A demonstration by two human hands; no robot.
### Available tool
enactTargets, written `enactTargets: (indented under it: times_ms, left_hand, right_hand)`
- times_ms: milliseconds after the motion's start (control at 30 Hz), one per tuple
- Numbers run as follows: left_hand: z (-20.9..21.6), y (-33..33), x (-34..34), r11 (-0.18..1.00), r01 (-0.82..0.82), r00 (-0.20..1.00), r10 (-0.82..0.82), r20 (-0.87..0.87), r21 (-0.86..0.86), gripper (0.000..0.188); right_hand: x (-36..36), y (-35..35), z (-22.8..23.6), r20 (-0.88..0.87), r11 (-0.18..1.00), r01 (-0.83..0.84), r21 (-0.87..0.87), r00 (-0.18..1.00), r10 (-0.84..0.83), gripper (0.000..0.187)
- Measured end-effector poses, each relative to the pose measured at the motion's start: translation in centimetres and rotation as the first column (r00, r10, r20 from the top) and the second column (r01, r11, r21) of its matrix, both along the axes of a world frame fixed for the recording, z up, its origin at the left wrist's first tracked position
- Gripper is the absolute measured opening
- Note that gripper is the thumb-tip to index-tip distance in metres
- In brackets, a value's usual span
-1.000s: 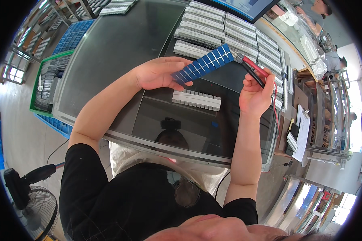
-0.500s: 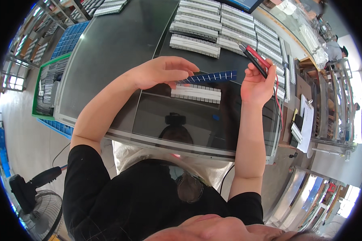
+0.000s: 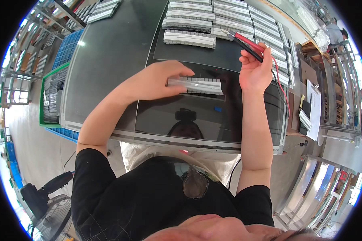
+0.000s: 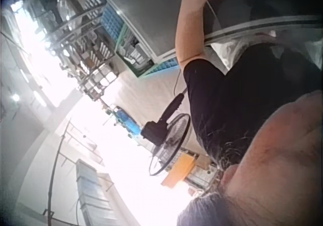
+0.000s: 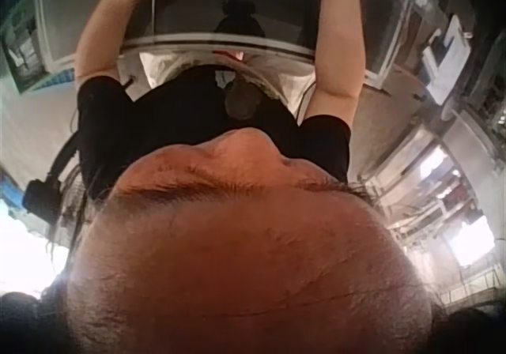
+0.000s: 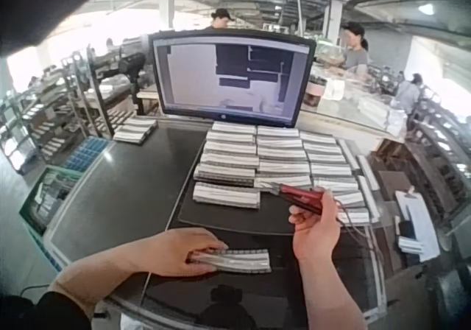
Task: Testing individual solar cell strips using a probe at an assembly station.
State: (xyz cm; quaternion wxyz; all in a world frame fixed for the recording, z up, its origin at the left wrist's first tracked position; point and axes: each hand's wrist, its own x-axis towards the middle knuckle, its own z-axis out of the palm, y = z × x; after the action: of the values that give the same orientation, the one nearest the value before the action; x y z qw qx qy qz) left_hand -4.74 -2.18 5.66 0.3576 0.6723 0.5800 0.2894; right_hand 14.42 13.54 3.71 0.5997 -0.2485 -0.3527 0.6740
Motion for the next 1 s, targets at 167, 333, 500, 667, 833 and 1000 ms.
enactTargets:
  times_ms: [167,333,500,667,833,1000]
  left_hand:
    - [-1.2,-0.3,0.5,0.935,0.171,0.876,0.001,-0.482,0.312,0.036]
    - [-1.2,-0.4,1.0,0.933,0.165,0.856,0.027,-0.517,0.321,0.037]
    - [-1.6,-0.4,1.3,0.931,0.121,0.843,0.088,-0.531,0.345,0.039]
    - [-1.7,-0.3,1.2,0.930,0.154,0.843,0.053,-0.536,0.334,0.039]
    - [-1.7,-0.1,1.3,0.880,0.208,0.852,0.051,-0.520,0.428,0.040]
    - [-1.8,0.1,1.1,0.887,0.210,0.876,0.016,-0.483,0.411,0.039]
  right_hand:
    - [-0.1,-0.3,0.0,0.024,1.000,-0.014,0.001,1.000,0.014,0.029]
    - [-0.1,-0.4,0.0,0.033,0.999,-0.038,0.014,0.999,0.037,0.029]
    - [-0.3,-1.6,1.1,0.456,0.984,-0.029,0.174,0.888,-0.055,0.028]
    - [-0.5,-2.2,1.3,0.581,0.954,-0.044,0.298,0.801,-0.144,0.026]
    - [-0.2,-1.5,1.2,0.698,0.951,-0.119,0.285,0.706,-0.121,0.026]
    - [-0.2,-1.2,0.8,0.720,0.956,-0.110,0.272,0.682,-0.127,0.027]
